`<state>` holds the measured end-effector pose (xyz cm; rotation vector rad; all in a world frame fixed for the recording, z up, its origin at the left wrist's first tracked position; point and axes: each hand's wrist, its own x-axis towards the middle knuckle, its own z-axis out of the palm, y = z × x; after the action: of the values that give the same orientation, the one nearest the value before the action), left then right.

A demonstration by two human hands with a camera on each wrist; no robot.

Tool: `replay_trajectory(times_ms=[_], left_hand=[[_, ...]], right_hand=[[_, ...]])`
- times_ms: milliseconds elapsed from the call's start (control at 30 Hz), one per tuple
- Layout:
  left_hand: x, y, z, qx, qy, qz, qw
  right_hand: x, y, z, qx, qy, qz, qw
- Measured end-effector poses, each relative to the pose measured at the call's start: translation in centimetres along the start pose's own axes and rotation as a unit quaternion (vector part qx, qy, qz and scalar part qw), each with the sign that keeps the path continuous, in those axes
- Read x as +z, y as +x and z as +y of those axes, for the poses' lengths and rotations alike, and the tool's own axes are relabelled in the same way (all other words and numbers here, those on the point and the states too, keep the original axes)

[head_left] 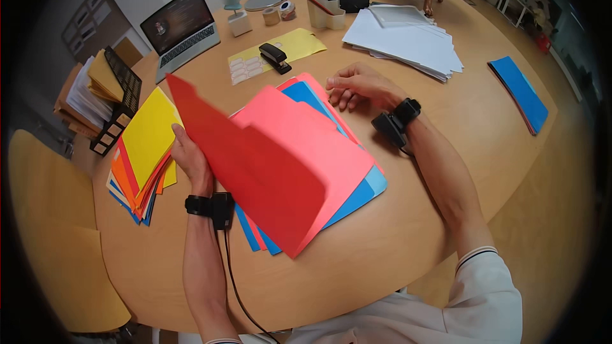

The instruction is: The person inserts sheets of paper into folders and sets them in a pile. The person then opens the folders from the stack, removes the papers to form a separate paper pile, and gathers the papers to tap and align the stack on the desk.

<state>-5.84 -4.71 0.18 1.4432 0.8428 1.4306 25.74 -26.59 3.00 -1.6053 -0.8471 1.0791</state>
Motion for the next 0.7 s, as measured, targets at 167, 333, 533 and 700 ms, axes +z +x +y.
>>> replay_trajectory(times_ms=[167, 333, 533, 700], left_hand=[[-1.4, 1.1, -2.0, 0.074, 0.235, -0.059, 0.967], [-0.9, -0.3, 0.2, 0.122, 0.429, -0.099, 0.889], [-1.0, -0.4, 0.1, 0.125, 0.504, -0.105, 0.848], [-1.3, 0.8, -1.0, 0.139, 0.385, -0.084, 0.909]], right_hand=[[0.7, 0.1, 0.1, -0.028, -0.018, -0.019, 0.999], [0.6, 0.3, 0.5, -0.029, -0.017, -0.011, 0.999], [0.6, 0.3, 0.6, -0.027, -0.001, -0.011, 1.0], [0.7, -0.3, -0.2, -0.03, -0.035, -0.001, 0.999]])
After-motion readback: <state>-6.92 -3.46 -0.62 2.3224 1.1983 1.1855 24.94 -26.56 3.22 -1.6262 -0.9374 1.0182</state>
